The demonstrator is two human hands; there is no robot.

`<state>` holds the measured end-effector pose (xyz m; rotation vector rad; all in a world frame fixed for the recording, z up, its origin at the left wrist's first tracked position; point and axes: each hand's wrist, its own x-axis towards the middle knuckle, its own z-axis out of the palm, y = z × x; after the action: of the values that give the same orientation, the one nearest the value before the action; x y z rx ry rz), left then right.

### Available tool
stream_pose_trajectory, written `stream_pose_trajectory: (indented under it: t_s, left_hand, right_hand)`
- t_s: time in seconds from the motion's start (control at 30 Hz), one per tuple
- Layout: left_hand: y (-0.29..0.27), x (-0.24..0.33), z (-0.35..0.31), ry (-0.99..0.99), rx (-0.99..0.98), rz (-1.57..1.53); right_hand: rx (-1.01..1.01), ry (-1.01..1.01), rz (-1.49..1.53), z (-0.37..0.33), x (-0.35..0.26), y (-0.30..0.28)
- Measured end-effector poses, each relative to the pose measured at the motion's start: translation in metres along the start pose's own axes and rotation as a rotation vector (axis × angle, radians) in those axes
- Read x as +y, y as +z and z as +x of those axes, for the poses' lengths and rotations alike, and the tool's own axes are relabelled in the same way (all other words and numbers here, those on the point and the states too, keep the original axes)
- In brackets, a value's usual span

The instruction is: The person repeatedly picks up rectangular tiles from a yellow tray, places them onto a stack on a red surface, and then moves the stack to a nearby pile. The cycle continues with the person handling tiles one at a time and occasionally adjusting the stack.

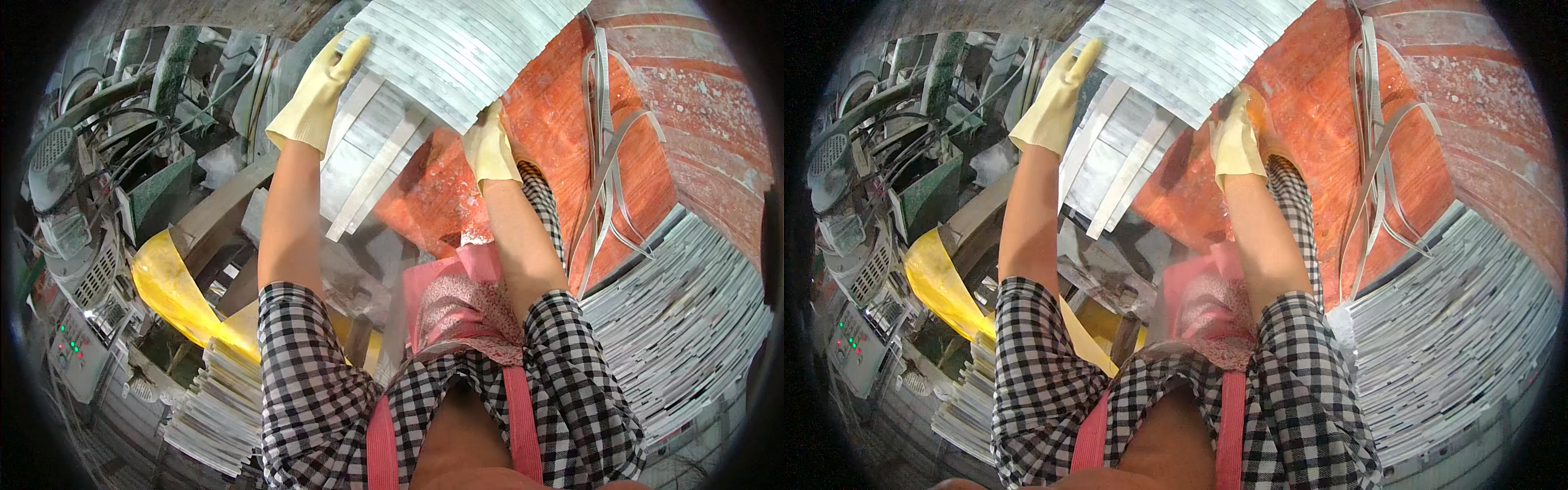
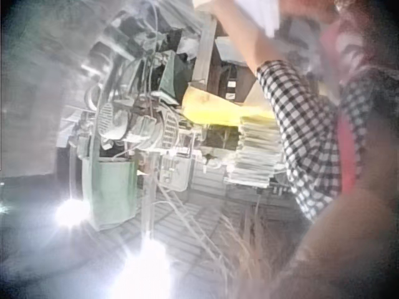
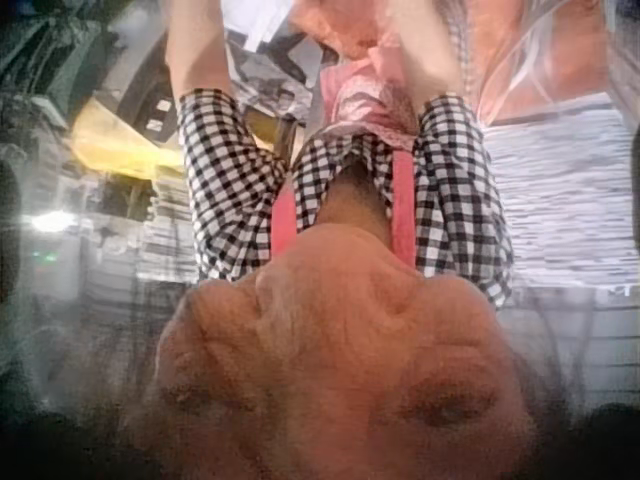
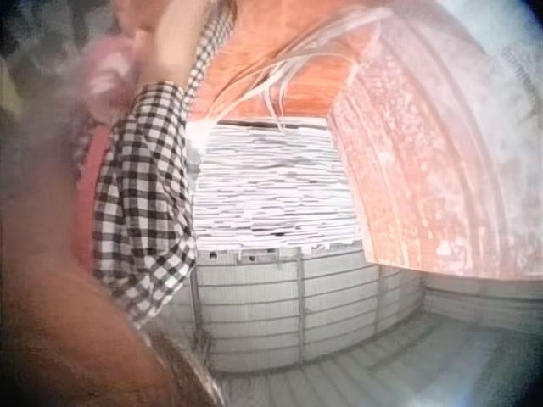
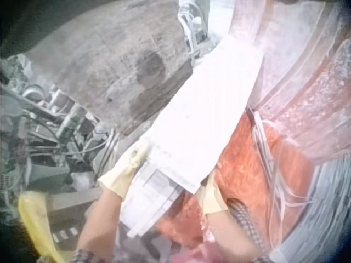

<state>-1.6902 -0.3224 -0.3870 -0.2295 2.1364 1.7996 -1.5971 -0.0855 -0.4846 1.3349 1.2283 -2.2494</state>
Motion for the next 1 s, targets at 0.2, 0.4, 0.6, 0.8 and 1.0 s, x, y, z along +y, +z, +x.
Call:
stream_pose_trajectory:
  t_s: [0.2,0.4,0.6,0.8,1.0]
  left_hand:
    - [0.005,0.031,-0.020,0.087,-0.005,0.062]
    - [-0.004,0.023,-0.004,-0.022,-0.020,0.034]
    - [0.009,0.018,0.001,-0.193,0.058,0.074]
    - [0.027,0.006,-0.004,-0.346,0.170,-0.145]
    - [-0.014,0.010,0.016,-0.283,0.192,0.011]
  right_hand:
    - [-0.015,0.037,0.020,0.007,0.012,0.010]
    - [0.010,0.058,0.030,0.009,0.014,0.006]
    - [0.020,0.068,0.082,0.012,0.011,0.001]
    - [0.071,0.079,0.247,-0.003,-0.001,-0.034]
    - [0.140,0.012,0.274,-0.020,0.000,-0.082]
